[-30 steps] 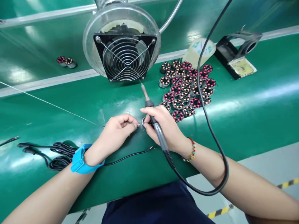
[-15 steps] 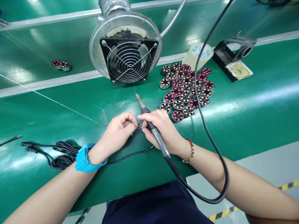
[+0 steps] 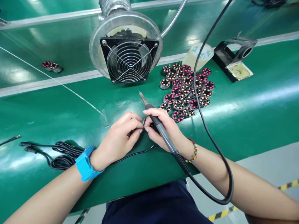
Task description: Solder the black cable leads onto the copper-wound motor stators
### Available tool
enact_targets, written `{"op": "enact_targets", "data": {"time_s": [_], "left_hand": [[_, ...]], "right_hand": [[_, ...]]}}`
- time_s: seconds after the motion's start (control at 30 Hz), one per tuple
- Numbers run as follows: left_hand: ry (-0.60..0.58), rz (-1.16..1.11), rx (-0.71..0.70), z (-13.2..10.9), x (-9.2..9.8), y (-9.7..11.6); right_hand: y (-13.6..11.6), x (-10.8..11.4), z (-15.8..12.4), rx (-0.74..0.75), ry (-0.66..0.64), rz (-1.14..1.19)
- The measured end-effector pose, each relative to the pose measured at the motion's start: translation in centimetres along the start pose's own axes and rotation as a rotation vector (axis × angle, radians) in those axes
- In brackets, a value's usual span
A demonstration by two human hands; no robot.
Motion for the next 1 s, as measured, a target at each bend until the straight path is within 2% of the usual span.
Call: {"op": "enact_targets", "data": {"time_s": [0.07,0.27,0.47,0.8,1.0], "left_hand": [[0.016,0.01,-0.005,0.0,0.0,0.1],[0.023,-0.015,0.222,0.3,-0.4,-0.5],[-0.008,-0.038,0.338,0.4,-0.6,-0.7],[0.043,-0.058,0.366,0.6,-0.6,-0.8],[0.039,-0.06,0.353,0.5,-0.8,-0.6]], "right_hand": [[0.0,0.1,0.1,-0.002,-0.013,0.018],[0.2,1.3,0.3,0.049,-0.124,-0.025],[0.3,1.5,0.3,0.108,-0.184,-0.066],[0.5,0.2,0.3,0.13,-0.073,-0.187],[0.0,1.2,0.4,0.108,-0.017,-0.11]]}}
Point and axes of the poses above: each hand's wrist, its own z-axis towards the middle knuckle, its own x-axis out of the back of the hand, y = z × x, the point moved 2 cm from there along z, towards the middle knuckle, and after that the axes turned 14 degrees about y, right-handed, at the moved point
